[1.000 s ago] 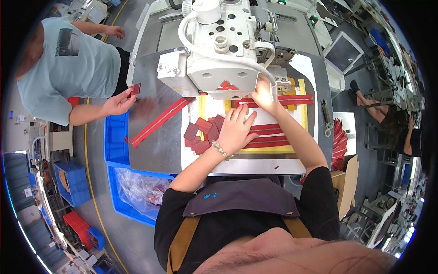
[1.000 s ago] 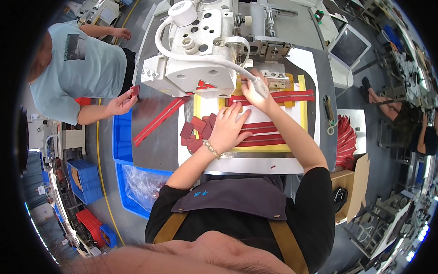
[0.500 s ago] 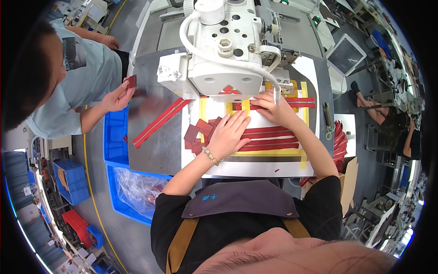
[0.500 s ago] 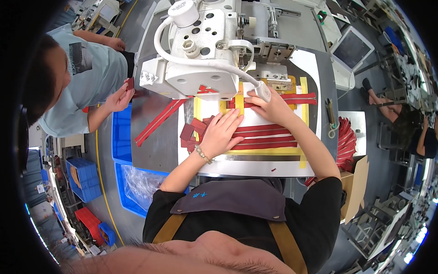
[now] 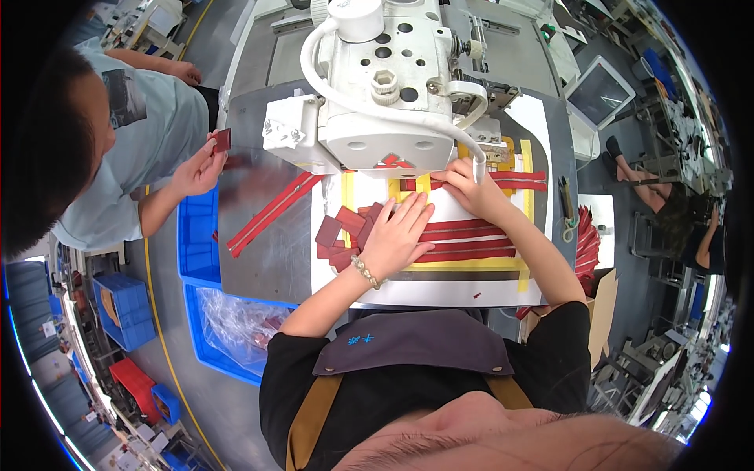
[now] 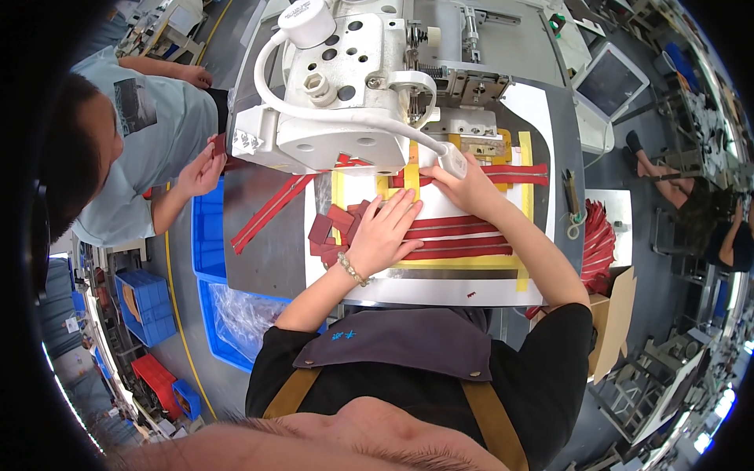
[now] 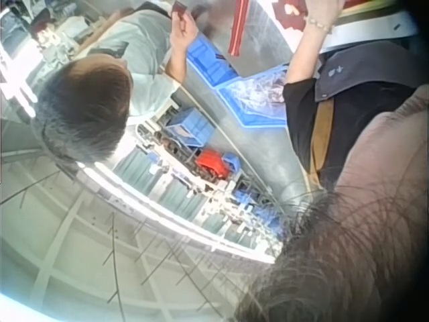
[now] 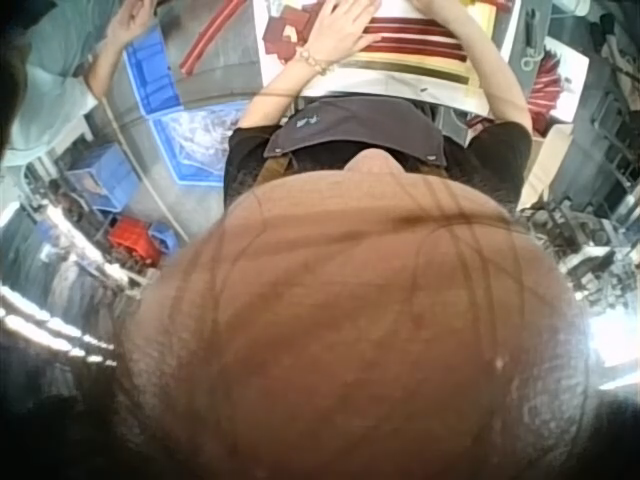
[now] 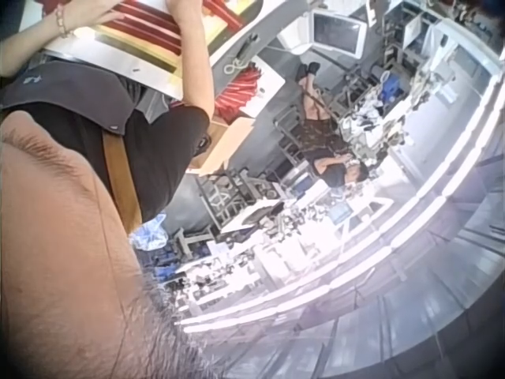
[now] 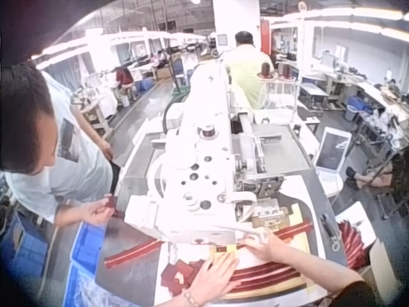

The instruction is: The recorder is sewing small leather patches onto long straps using an industrial sewing machine.

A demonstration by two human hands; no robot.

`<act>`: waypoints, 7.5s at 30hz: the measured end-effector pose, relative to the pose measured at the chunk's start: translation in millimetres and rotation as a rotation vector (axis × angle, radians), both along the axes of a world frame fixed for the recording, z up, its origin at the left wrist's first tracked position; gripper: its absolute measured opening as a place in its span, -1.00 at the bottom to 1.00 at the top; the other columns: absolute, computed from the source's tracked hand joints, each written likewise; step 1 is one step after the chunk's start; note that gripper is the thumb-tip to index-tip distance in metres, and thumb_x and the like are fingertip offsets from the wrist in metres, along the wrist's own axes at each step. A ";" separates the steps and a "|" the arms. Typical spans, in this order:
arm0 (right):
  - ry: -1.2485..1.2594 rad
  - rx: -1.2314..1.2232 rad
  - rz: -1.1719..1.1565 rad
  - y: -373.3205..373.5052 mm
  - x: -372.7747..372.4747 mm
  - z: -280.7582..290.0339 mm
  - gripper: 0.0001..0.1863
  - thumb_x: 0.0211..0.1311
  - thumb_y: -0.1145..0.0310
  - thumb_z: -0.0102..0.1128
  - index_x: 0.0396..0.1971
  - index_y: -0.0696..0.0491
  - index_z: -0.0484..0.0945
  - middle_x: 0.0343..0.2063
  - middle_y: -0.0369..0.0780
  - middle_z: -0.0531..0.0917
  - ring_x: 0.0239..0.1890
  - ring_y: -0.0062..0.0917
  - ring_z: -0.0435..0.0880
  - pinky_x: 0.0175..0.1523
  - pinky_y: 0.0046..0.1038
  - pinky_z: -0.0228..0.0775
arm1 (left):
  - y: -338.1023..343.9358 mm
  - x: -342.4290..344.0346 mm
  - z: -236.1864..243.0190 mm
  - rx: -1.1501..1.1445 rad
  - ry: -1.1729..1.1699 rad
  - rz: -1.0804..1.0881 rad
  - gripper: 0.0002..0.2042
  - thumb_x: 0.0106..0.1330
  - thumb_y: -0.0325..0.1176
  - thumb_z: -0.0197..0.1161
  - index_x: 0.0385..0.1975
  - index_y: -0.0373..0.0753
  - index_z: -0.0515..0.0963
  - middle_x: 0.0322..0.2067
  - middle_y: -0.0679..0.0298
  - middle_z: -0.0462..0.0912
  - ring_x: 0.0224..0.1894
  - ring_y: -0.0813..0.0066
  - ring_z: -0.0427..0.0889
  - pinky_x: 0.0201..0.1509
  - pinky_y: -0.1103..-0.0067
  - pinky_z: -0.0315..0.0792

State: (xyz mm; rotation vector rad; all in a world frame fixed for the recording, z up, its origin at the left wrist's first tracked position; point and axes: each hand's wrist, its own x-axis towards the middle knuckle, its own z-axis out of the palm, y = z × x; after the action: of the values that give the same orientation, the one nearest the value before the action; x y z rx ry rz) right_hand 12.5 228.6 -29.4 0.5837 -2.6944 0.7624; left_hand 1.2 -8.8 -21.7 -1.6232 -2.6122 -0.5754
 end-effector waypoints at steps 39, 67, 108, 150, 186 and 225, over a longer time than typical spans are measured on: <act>-0.039 0.028 -0.035 4.6 2.6 -7.0 -0.69 0.09 0.43 0.21 -0.14 -0.19 0.63 -0.32 -0.31 0.56 -0.18 -0.37 0.51 0.02 -0.33 0.29 | 8.2 7.9 4.7 -0.047 -0.080 0.021 -0.31 0.06 0.00 0.33 0.15 -0.29 0.36 0.22 0.00 0.31 0.31 0.12 0.24 0.31 0.20 0.16; 0.072 0.033 0.122 -13.9 -1.4 3.6 -0.59 -0.06 0.34 0.31 -0.12 0.04 0.57 -0.09 -0.22 0.59 -0.06 -0.40 0.57 0.07 -0.33 0.34 | 12.3 -6.9 13.6 0.004 -0.073 -0.010 -0.48 0.00 -0.18 0.38 -0.09 -0.38 0.47 -0.01 0.06 0.46 0.07 0.22 0.41 0.19 0.36 0.28; 0.039 0.022 -0.080 -8.6 21.6 -6.9 -0.63 -0.06 0.58 0.24 -0.15 0.03 0.59 -0.05 -0.30 0.63 -0.08 -0.28 0.60 -0.02 -0.27 0.47 | -4.6 -13.3 -1.7 0.090 -0.021 -0.098 -0.49 0.16 -0.20 0.27 0.08 -0.34 0.44 0.12 0.07 0.47 0.22 0.24 0.39 0.29 0.31 0.24; 0.007 0.039 0.086 -22.0 11.1 3.1 -0.71 0.03 0.41 0.32 -0.19 0.04 0.58 -0.08 -0.26 0.59 0.00 -0.41 0.58 -0.12 -0.44 0.55 | -8.1 -53.8 -8.7 0.172 0.092 -0.026 -0.65 0.03 -0.49 0.21 -0.11 -0.37 0.53 -0.11 0.18 0.59 -0.03 0.31 0.56 0.09 0.45 0.43; 0.061 -0.017 0.106 -23.0 9.1 -0.8 -0.65 -0.06 0.46 0.36 -0.19 0.09 0.57 -0.12 -0.20 0.62 -0.21 -0.38 0.59 -0.16 -0.38 0.41 | -18.1 -73.7 -4.0 -0.043 0.125 -0.098 -0.62 0.21 -0.24 0.19 0.07 0.04 0.48 0.03 0.50 0.57 -0.05 0.61 0.55 0.03 0.40 0.24; 0.132 0.213 -0.197 -73.4 10.8 12.9 -0.60 -0.17 0.46 0.33 -0.21 0.18 0.54 -0.26 -0.22 0.54 -0.17 -0.37 0.53 -0.05 -0.38 0.42 | -20.6 -68.6 -9.7 0.074 0.226 0.045 -0.64 0.09 -0.09 0.29 -0.08 0.05 0.55 -0.26 0.41 0.53 -0.15 0.40 0.47 -0.06 0.34 0.28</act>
State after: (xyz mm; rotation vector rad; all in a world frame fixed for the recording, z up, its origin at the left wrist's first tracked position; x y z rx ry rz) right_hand 23.3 155.2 -16.5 0.3909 -2.6762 0.3760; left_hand -67.4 -29.4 -31.4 -1.5062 -2.4294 -0.4511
